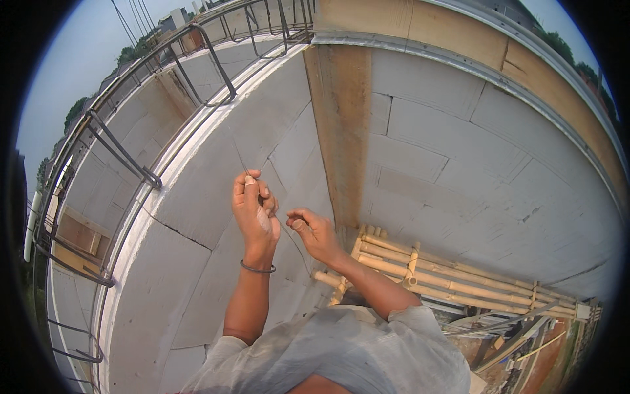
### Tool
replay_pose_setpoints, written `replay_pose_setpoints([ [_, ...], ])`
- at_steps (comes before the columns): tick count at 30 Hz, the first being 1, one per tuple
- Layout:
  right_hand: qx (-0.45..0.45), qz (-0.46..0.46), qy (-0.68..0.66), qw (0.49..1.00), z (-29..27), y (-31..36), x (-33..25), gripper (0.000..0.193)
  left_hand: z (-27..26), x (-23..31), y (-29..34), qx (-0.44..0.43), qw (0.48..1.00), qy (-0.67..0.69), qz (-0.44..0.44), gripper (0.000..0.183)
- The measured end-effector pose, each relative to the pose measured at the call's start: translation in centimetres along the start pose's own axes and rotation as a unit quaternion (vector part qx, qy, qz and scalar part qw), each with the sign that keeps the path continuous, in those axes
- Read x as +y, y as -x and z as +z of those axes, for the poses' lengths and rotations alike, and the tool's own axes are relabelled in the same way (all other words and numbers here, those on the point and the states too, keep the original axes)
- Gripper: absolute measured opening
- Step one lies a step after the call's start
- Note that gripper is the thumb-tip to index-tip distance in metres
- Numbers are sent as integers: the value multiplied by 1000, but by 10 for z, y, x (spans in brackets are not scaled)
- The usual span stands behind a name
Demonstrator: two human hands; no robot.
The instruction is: The person assembles bamboo scaffolding on a construction site, positioning bamboo poles and securing them with wire. They also handle a white block and metal rods, integrating them into the structure.
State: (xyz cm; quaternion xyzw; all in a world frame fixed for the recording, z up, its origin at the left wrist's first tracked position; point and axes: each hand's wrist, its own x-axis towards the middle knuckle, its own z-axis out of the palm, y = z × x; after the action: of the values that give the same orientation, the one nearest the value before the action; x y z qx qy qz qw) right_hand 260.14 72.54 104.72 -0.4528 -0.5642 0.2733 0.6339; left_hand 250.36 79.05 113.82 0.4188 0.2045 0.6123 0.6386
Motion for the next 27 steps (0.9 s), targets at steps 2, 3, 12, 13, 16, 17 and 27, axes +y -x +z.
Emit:
replay_pose_setpoints([
  [2,-38,-27,0,999,-14,-40,-10,34,6,-7,-10,18,1000,-2,10,13],
  [3,-38,-58,26,997,-18,-57,-18,37,12,-10,-15,32,999,-11,18,12],
  [12,28,-257,222,940,-57,-301,-63,19,32,-34,-42,105,993,-46,32,13],
  [13,18,-313,278,908,-52,-340,-57,19,34,-36,-43,108,993,-43,30,13],
  [16,-96,-272,495,820,-22,-433,-38,22,33,-44,-44,124,991,-44,22,13],
  [17,-162,-240,530,797,-14,-452,-33,23,31,-45,-42,129,990,-47,20,13],
  [27,-192,-209,517,808,94,-501,-23,24,-2,-44,-16,243,953,-173,52,15],
])
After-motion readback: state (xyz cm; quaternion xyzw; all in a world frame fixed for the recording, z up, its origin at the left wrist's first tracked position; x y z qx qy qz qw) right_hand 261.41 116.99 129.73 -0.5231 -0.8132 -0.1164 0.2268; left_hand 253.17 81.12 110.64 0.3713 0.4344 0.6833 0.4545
